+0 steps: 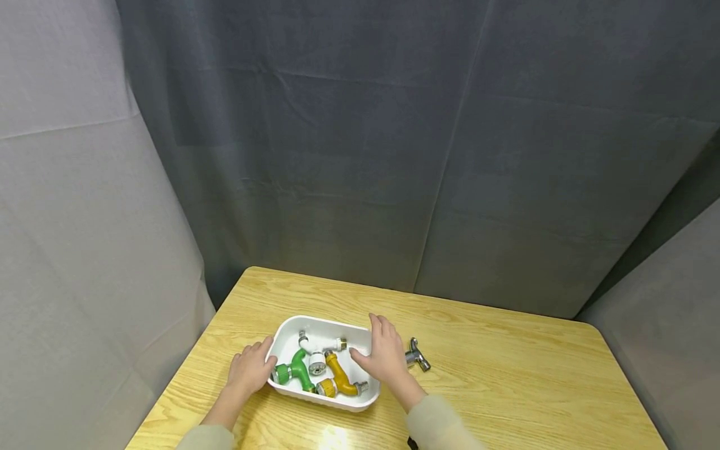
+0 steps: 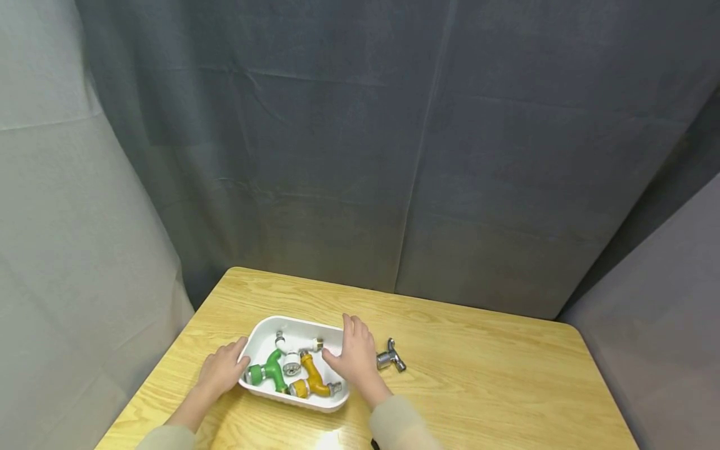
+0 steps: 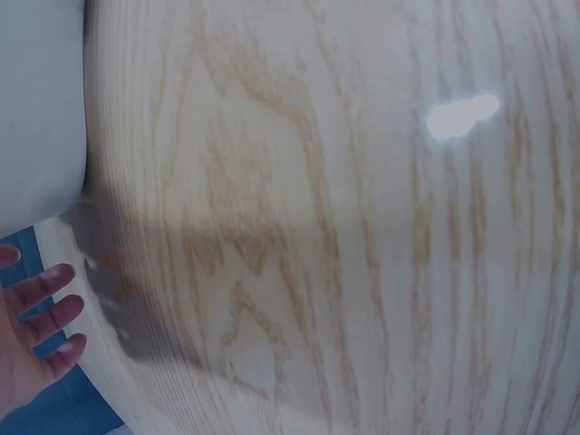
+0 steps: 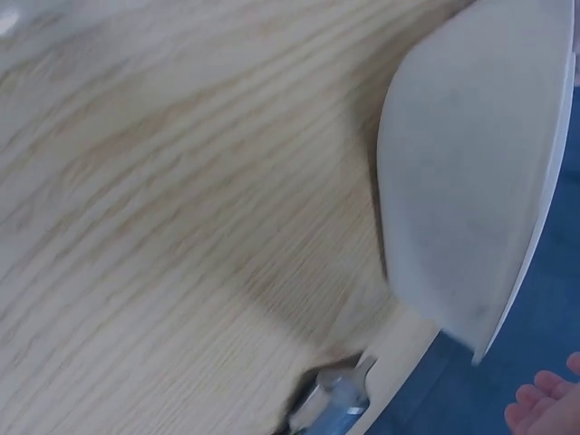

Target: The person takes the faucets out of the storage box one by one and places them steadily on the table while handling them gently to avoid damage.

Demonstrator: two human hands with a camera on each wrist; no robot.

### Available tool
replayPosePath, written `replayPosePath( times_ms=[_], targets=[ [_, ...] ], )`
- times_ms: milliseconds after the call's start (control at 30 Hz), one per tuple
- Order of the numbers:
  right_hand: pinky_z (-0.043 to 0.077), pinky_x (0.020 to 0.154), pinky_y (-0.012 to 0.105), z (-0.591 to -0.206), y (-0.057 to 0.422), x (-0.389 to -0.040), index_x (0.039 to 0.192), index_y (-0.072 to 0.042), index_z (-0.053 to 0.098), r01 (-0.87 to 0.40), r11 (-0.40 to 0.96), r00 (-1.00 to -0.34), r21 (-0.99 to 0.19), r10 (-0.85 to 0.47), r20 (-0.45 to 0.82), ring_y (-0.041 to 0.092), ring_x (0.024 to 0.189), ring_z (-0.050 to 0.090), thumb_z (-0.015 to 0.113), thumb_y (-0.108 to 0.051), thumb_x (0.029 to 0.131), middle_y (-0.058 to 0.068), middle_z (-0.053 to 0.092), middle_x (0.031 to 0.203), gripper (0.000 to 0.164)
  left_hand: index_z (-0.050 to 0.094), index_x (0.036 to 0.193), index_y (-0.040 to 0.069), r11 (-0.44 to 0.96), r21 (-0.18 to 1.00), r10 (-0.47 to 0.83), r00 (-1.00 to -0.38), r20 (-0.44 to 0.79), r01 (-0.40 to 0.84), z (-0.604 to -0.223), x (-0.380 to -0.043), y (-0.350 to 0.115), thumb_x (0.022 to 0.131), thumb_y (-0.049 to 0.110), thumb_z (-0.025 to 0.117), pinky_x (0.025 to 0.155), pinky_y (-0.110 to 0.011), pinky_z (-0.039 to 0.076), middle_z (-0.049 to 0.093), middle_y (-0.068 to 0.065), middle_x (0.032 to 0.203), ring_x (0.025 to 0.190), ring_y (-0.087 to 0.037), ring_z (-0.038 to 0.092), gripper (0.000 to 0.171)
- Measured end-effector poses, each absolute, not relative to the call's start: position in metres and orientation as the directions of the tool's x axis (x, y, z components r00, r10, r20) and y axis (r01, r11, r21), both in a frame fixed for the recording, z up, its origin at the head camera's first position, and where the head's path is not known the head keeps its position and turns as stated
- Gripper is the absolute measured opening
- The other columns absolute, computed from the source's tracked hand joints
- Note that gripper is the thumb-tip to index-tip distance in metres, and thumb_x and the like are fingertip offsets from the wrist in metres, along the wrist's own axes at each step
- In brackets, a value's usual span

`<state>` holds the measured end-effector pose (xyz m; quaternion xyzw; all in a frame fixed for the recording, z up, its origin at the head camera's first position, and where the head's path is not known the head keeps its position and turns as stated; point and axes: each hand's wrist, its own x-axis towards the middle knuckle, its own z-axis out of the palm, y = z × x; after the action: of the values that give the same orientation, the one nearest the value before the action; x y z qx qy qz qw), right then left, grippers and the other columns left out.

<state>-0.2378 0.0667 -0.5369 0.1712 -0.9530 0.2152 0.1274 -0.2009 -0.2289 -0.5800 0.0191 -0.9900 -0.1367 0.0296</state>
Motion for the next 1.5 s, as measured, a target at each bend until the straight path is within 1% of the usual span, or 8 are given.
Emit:
replayPosePath(
  times_ms=[200, 400, 633, 800, 1033, 1267, 1500],
  targets=[
    [0.037, 0.095, 0.048, -0.535, 0.052, -0.226, 0.134, -0.001, 0.034, -0.439, 0.827, -0.891, -0.352, -0.351, 0.289, 0.034, 0.116, 0.042, 0.063, -0.051, 0.073, 0.018, 0.041, 0.128, 0.084, 0.045, 0.131, 0.010, 0.960, 0.278, -0.049, -0.998, 0.051, -0.033, -0.579, -0.201, -0.229, 0.089, 0.032, 0.044, 0.085, -0.057, 0.039, 0.056, -0.017, 0.116, 0.105, -0.038, 0.051, 0.047],
    [0.034, 0.098, 0.047, -0.540, 0.037, -0.219, 0.134, -0.001, 0.035, -0.475, 0.820, -0.875, -0.318, -0.405, 0.265, 0.035, 0.116, 0.043, 0.062, -0.052, 0.073, 0.019, 0.043, 0.126, 0.084, 0.044, 0.131, 0.010, 0.961, 0.275, -0.042, -0.998, 0.047, -0.028, -0.580, -0.203, -0.229, 0.089, 0.033, 0.044, 0.084, -0.057, 0.039, 0.056, -0.017, 0.116, 0.105, -0.038, 0.051, 0.048],
    [0.039, 0.093, 0.048, -0.549, 0.025, -0.212, 0.135, -0.002, 0.033, -0.472, 0.822, -0.881, -0.317, -0.437, 0.179, 0.034, 0.114, 0.044, 0.062, -0.052, 0.072, 0.018, 0.042, 0.127, 0.086, 0.044, 0.130, 0.010, 0.961, 0.274, -0.042, -0.998, 0.049, -0.027, -0.581, -0.203, -0.229, 0.089, 0.033, 0.044, 0.083, -0.058, 0.039, 0.056, -0.017, 0.116, 0.104, -0.038, 0.052, 0.047],
    [0.041, 0.091, 0.045, -0.554, 0.020, -0.210, 0.135, -0.002, 0.033, -0.470, 0.827, -0.883, -0.309, -0.448, 0.143, 0.033, 0.111, 0.046, 0.061, -0.056, 0.071, 0.017, 0.042, 0.126, 0.089, 0.044, 0.130, 0.010, 0.961, 0.275, -0.042, -0.998, 0.047, -0.027, -0.580, -0.203, -0.229, 0.089, 0.034, 0.044, 0.085, -0.058, 0.038, 0.056, -0.018, 0.117, 0.105, -0.038, 0.051, 0.047],
    [0.045, 0.086, 0.043, -0.557, 0.014, -0.208, 0.134, 0.003, 0.033, -0.419, 0.829, -0.902, -0.372, -0.426, 0.066, 0.035, 0.102, 0.050, 0.065, -0.057, 0.067, 0.023, 0.044, 0.123, 0.096, 0.044, 0.131, 0.010, 0.960, 0.279, -0.041, -0.998, 0.042, -0.027, -0.580, -0.203, -0.229, 0.090, 0.034, 0.044, 0.086, -0.058, 0.038, 0.055, -0.018, 0.117, 0.106, -0.038, 0.051, 0.048],
    [0.046, 0.082, 0.043, -0.557, 0.011, -0.204, 0.130, 0.005, 0.035, -0.351, 0.838, -0.919, -0.418, -0.394, -0.017, 0.033, 0.098, 0.050, 0.068, -0.058, 0.063, 0.021, 0.048, 0.112, 0.098, 0.044, 0.131, 0.010, 0.960, 0.279, -0.041, -0.998, 0.045, -0.027, -0.579, -0.202, -0.228, 0.090, 0.034, 0.044, 0.085, -0.058, 0.038, 0.056, -0.017, 0.117, 0.106, -0.038, 0.051, 0.048],
    [0.045, 0.086, 0.047, -0.560, 0.012, -0.203, 0.132, 0.010, 0.034, -0.293, 0.846, -0.930, -0.445, -0.361, -0.075, 0.040, 0.102, 0.050, 0.068, -0.061, 0.062, 0.029, 0.047, 0.116, 0.106, 0.044, 0.131, 0.010, 0.960, 0.279, -0.040, -0.998, 0.046, -0.025, -0.580, -0.201, -0.228, 0.090, 0.033, 0.044, 0.086, -0.058, 0.038, 0.055, -0.017, 0.117, 0.106, -0.038, 0.051, 0.048]
  ],
)
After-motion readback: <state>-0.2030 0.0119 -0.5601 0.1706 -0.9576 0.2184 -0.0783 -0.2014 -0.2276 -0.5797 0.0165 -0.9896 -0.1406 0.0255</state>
